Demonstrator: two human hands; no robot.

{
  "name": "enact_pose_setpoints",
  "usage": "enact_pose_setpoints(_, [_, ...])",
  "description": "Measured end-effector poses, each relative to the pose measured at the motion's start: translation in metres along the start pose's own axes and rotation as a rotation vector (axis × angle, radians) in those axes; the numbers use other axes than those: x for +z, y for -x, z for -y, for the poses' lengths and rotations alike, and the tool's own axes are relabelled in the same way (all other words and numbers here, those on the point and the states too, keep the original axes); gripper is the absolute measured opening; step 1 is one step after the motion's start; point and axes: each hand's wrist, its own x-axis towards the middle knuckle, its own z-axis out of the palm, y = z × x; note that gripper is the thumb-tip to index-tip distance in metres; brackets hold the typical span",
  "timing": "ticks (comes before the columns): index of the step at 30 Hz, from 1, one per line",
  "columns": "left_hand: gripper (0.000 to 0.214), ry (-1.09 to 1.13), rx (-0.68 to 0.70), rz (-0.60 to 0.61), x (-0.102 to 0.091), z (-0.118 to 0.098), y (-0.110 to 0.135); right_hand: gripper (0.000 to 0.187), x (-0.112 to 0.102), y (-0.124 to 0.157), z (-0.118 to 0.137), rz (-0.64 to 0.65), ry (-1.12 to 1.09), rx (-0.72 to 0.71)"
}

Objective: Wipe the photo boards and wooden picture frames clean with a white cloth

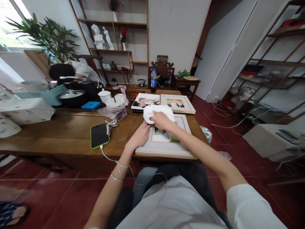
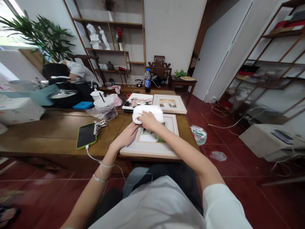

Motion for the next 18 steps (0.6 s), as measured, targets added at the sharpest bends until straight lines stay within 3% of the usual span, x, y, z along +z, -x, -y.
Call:
enact_pose_setpoints(5, [0.042, 0.013, -0.031, -0.010, 0.004, 0.002, 0.001, 0.036, 0.012, 0.010, -0.006, -0.021, 0.026, 0.028])
enact_pose_setpoints(18, [0.044, -0.008, -0.066, -0.018, 0.011, 0.008, 0.002, 0.035, -0.006, 0.111, -0.065, 0.102, 0.154, 0.316])
